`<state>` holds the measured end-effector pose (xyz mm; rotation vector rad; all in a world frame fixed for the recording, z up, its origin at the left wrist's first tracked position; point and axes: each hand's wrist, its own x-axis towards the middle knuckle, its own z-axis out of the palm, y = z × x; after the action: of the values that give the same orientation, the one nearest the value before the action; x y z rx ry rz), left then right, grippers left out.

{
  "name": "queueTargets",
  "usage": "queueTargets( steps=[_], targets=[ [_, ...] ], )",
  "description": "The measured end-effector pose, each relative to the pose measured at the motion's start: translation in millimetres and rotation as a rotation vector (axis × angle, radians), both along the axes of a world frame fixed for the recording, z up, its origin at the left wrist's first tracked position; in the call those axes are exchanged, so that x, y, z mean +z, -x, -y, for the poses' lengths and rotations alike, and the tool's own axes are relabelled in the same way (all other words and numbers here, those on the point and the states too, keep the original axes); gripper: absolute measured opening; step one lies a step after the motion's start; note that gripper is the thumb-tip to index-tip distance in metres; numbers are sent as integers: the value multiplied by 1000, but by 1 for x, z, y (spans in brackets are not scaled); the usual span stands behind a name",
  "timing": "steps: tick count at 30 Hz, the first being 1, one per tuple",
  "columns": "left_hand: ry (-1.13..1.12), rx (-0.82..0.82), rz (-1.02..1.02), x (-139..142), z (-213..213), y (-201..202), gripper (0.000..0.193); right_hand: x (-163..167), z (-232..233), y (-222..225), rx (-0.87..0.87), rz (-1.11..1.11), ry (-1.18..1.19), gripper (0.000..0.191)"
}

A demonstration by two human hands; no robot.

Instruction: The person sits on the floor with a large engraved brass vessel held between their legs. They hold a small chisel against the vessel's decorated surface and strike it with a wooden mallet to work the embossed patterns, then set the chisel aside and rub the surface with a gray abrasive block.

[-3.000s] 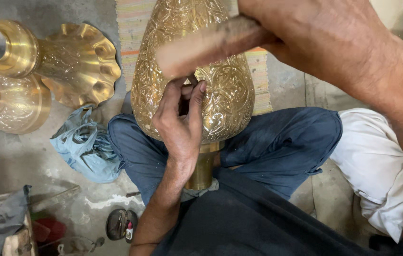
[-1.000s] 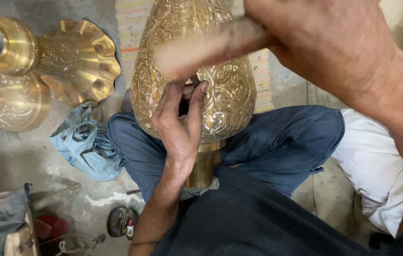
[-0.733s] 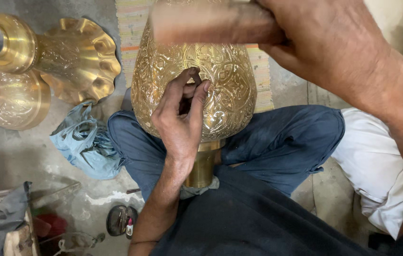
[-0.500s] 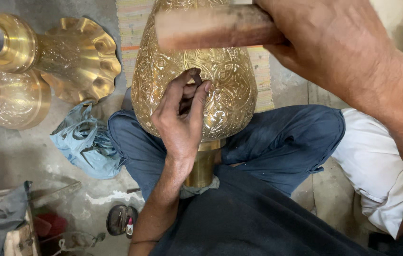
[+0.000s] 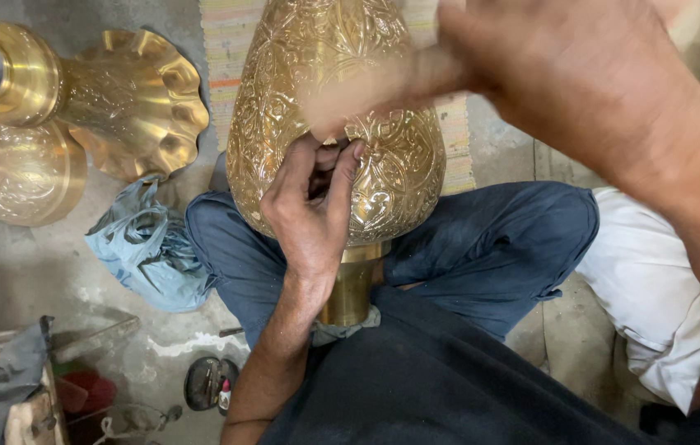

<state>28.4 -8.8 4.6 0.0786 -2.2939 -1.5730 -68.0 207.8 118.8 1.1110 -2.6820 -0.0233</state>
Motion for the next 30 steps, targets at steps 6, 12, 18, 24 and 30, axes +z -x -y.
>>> queueTargets(
  steps=[6, 12, 18, 24, 30],
  targets=[
    [117, -20, -72, -3, 2, 0, 31, -3, -2, -3, -64, 59, 139, 24],
    [106, -39, -14, 1, 3, 0, 24, -9, -3, 0, 47, -87, -20, 24],
    [90, -50, -29, 3, 4, -1, 27, -5, -1, -2, 55, -1, 66, 28],
    [127, -48, -64, -1, 7, 0, 27, -13, -3, -5, -20, 148, 129, 30],
    [139, -76, -92, -7, 10, 1, 27, -19, -11, -8, 1, 45, 88, 26]
  ],
)
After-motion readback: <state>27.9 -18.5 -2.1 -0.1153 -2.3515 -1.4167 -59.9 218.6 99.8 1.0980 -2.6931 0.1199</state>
